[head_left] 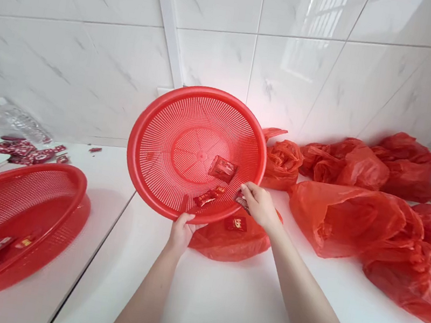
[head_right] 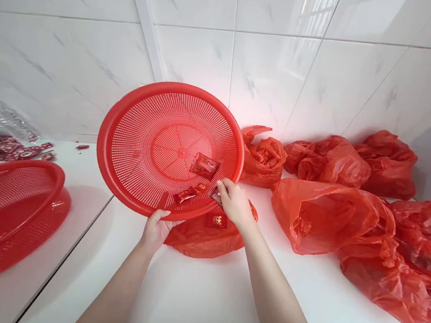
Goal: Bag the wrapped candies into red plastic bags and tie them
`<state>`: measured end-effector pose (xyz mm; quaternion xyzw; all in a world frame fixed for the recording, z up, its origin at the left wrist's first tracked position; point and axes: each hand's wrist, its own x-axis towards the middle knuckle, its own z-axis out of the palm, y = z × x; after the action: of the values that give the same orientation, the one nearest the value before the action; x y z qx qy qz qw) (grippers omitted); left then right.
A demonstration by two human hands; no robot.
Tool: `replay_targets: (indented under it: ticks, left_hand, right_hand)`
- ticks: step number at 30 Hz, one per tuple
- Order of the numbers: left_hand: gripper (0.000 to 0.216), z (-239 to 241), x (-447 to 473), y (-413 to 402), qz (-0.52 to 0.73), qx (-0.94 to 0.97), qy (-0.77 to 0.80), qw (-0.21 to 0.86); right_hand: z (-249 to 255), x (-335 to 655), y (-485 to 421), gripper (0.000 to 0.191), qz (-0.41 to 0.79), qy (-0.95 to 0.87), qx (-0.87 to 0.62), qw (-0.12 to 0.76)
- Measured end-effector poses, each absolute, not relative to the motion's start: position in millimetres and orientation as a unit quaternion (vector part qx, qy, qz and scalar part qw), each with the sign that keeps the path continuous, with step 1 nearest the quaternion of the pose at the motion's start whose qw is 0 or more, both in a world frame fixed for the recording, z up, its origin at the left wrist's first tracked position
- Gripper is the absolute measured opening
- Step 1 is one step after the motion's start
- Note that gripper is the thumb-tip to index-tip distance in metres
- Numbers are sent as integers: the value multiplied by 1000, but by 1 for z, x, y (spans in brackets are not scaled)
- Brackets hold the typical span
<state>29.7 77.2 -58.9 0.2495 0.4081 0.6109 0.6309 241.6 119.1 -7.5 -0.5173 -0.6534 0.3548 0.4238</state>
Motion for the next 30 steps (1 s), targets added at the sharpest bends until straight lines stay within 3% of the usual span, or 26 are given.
replay_targets:
  ticks: [5,9,13,15,17,23,26,30]
  left_hand:
    - [20,-59,29,78,602,256,417,631]
    - [26,-58,34,75,571,268,414,656]
    - [34,-58,46,68,559,268,406,672]
    - [37,-59,50,65,552,263,402,681]
    - [36,-60,52,64,541,259,398,694]
    - [26,-59,45,69,548,270,397,685]
    - [27,-59,39,72,570,269,398,666]
    - [24,-59,33,74,583,266,391,661]
  right_hand:
    - [0,237,112,29,104,-745,-529,393]
    - [-8,226,109,23,81,-814,-471,330]
    - [-23,213,109,32,85,-868,-416,258]
    - [-27,210,112,30,129,-850,-434,270]
    - [-27,211,115,29,216,-794,-460,335]
    - [-8,224,118,24,603,-486,-353,525]
    - [0,228,117,29,647,-425,-315,550]
    - [3,231,117,35,601,-469,-371,530]
